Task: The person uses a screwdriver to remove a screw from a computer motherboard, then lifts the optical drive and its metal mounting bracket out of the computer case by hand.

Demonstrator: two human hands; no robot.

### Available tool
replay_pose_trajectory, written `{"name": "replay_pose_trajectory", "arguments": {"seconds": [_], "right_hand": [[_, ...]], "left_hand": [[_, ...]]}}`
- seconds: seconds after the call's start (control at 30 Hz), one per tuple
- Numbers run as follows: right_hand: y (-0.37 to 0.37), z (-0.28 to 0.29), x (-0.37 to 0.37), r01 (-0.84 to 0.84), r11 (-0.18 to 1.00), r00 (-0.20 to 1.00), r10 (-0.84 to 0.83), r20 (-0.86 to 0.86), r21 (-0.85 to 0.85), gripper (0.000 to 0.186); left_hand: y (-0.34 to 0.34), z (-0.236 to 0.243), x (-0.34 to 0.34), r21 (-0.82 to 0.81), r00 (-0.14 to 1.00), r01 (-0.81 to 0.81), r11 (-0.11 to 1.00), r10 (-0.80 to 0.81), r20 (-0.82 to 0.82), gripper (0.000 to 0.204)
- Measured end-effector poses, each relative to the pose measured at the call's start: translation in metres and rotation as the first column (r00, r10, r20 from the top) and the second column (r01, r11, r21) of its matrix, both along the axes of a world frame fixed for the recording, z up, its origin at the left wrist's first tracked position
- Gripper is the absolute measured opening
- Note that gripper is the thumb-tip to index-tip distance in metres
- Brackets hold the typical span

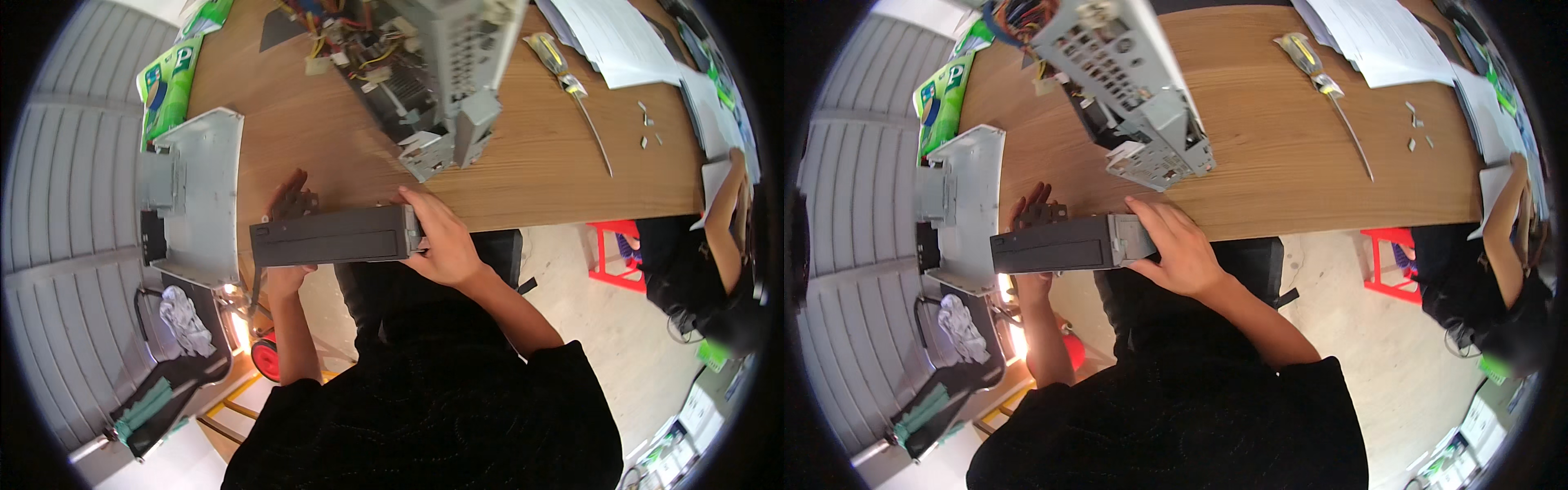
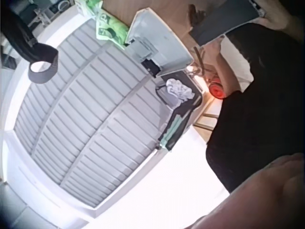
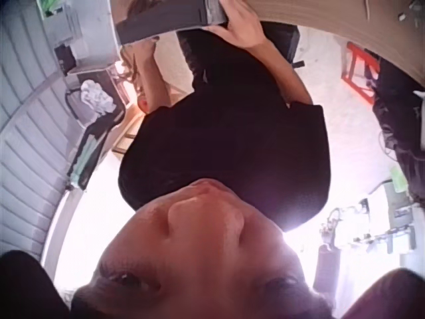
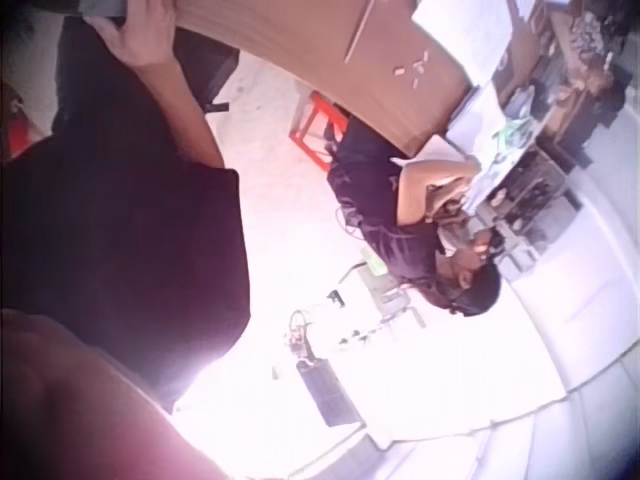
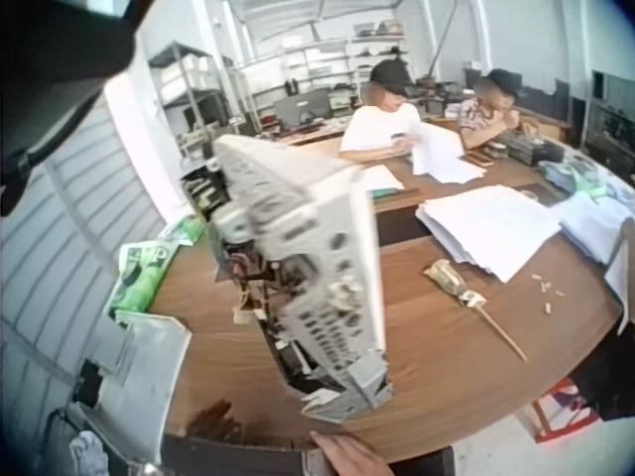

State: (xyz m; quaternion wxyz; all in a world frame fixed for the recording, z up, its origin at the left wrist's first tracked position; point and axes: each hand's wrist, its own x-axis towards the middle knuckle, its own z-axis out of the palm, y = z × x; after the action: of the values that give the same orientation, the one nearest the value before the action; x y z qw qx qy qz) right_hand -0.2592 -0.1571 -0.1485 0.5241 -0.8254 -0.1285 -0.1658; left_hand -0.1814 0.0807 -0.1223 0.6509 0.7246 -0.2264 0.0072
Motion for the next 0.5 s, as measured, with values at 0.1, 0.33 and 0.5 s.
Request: {"name": "replay_pose_trajectory", "arguments": {"seconds": [0.1,0.33,0.5], "right_hand": [[0.0,0.0,0.002,-0.012,1.0,1.0,0.012,-0.027,-0.008,0.083],[0.002,-0.012,-0.003,-0.034,0.999,0.997,0.035,-0.072,0.006,0.083],[0.008,-0.028,-0.004,-0.007,0.994,0.996,0.016,-0.084,0.106,0.081]], "left_hand": [[0.006,-0.001,0.0,0.088,0.996,0.034,0.996,-0.041,0.074,0.102],[0.005,-0.01,-0.012,0.095,0.992,0.023,0.995,-0.034,0.119,0.086],[-0.004,-0.022,-0.014,-0.087,0.997,-0.079,0.993,0.08,0.004,0.081]]}}
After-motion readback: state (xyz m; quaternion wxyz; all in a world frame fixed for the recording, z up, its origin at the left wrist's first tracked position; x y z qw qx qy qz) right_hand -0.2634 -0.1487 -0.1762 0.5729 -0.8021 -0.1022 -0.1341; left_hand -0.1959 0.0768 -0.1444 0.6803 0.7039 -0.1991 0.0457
